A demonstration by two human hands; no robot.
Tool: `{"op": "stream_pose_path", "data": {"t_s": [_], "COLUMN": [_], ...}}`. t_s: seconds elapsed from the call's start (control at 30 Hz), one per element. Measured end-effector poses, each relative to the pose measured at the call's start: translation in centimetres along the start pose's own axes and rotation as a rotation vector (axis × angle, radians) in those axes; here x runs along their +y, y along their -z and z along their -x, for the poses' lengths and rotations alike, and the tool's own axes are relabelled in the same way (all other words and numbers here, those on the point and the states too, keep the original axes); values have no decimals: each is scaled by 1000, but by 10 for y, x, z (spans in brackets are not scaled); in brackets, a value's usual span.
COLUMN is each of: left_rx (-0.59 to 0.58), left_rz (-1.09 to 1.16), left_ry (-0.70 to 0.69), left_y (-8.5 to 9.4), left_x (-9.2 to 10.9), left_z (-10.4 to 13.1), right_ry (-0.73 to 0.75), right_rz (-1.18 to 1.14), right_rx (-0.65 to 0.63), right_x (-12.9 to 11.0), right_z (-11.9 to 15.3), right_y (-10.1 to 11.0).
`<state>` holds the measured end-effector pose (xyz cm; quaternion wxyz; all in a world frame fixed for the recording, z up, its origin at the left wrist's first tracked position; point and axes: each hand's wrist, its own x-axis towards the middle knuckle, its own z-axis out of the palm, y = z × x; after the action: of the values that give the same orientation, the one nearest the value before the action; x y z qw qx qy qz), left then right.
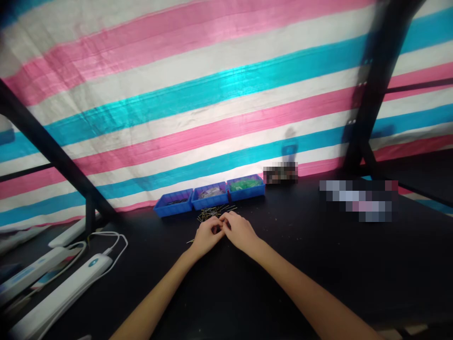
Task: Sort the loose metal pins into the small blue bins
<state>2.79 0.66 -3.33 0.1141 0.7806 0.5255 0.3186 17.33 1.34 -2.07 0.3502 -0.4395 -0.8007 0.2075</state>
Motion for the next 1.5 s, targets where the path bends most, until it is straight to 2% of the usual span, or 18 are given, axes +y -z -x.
{"op": "stream_pose_path", "data": {"t_s": [0.2, 0.47, 0.67, 0.9, 1.17, 1.5], "left_rx": [18, 157, 245, 264, 248, 224], "left_rz": [48, 227, 362, 492, 622, 783], "left_ry": [-6, -20, 7, 65, 148, 311], "left_y": [1, 3, 4, 2, -1, 6], "left_x": [1, 8, 12, 9, 6, 11], "left_z": [1, -1, -2, -4, -6, -6], "right_ry": [-35, -127, -340, -442, -459, -368], "right_rz": [-83, -516, -687, -817, -948, -1024], "right_rx": [25, 44, -13, -40, -82, -100], "right_x": [3, -1, -6, -14, -18, -20], "right_z": [-2, -6, -10, -9, -6, -5], "right_y": [-1, -3, -3, 1, 3, 0]}}
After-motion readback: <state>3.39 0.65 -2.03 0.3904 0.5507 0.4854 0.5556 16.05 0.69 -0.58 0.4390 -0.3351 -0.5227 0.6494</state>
